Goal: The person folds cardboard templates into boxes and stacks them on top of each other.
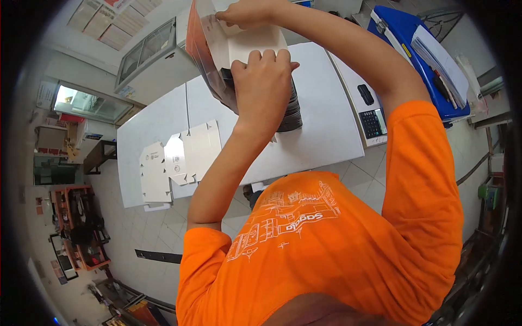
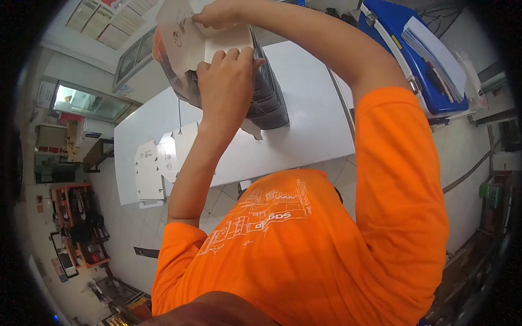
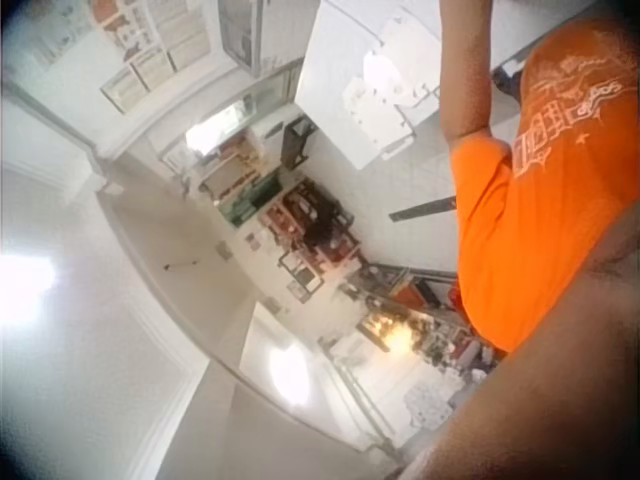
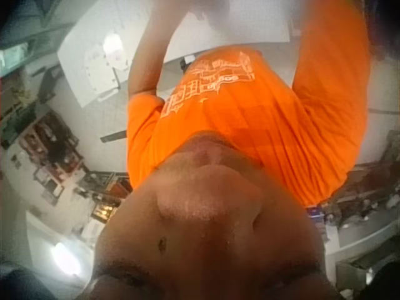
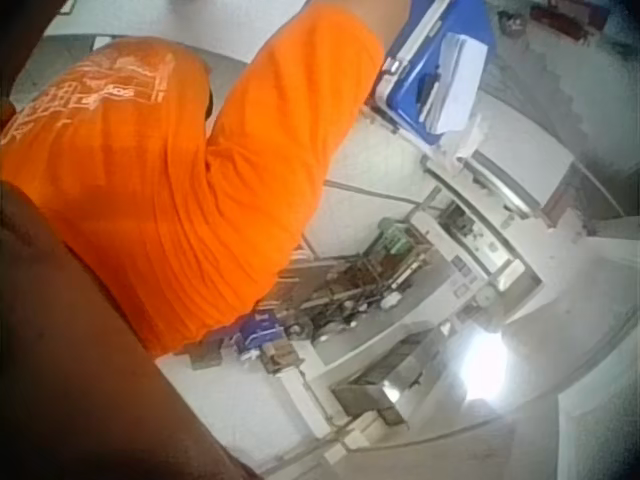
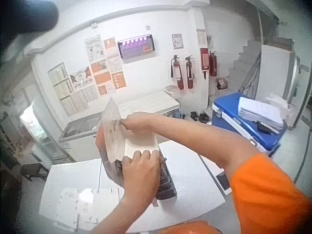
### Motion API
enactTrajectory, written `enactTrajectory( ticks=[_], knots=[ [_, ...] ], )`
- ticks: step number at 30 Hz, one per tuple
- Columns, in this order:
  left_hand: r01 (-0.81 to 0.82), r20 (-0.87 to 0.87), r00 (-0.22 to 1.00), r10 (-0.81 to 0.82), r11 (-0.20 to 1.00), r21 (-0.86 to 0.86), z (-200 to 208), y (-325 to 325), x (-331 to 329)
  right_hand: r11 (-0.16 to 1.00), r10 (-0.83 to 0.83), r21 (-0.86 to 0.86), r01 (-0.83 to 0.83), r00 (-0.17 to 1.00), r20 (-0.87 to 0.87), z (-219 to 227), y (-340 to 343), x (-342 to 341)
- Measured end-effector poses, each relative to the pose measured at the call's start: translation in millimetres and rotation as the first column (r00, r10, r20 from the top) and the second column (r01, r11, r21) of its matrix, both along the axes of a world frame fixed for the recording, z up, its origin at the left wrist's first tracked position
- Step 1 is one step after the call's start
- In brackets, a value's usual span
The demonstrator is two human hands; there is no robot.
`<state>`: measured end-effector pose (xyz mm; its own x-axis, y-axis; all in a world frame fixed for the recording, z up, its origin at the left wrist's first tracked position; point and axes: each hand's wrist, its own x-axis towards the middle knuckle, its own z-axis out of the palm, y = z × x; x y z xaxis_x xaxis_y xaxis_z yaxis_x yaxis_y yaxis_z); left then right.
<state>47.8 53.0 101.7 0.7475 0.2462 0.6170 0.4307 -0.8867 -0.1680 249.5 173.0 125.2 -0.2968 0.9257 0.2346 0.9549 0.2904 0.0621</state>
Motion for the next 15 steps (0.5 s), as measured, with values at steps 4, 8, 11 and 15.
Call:
enactTrajectory(
  ticks=[4,8,11,15],
  knots=[
    [0.006,0.006,1.0,-0.006,1.0,-0.003,-3.0,5.7,4.3,1.0,-0.01,0.0,0.01,1.0,0.001,-5.3,3.4,2.4],
    [-0.007,-0.084,0.996,-0.004,0.992,-0.126,1.3,5.2,-2.9,0.999,-0.024,-0.043,0.02,0.996,-0.084,-13.5,16.3,5.1],
    [0.303,0.285,0.92,-0.27,0.95,-0.078,-3.2,-0.7,-29.2,0.991,-0.079,-0.118,0.067,0.992,-0.097,-16.0,22.5,-11.1],
    [0.821,0.319,0.541,-0.778,0.572,0.003,-45.6,-29.5,-79.4,0.97,-0.192,-0.183,0.16,0.966,-0.175,0.6,-21.0,6.2]
  ],
)
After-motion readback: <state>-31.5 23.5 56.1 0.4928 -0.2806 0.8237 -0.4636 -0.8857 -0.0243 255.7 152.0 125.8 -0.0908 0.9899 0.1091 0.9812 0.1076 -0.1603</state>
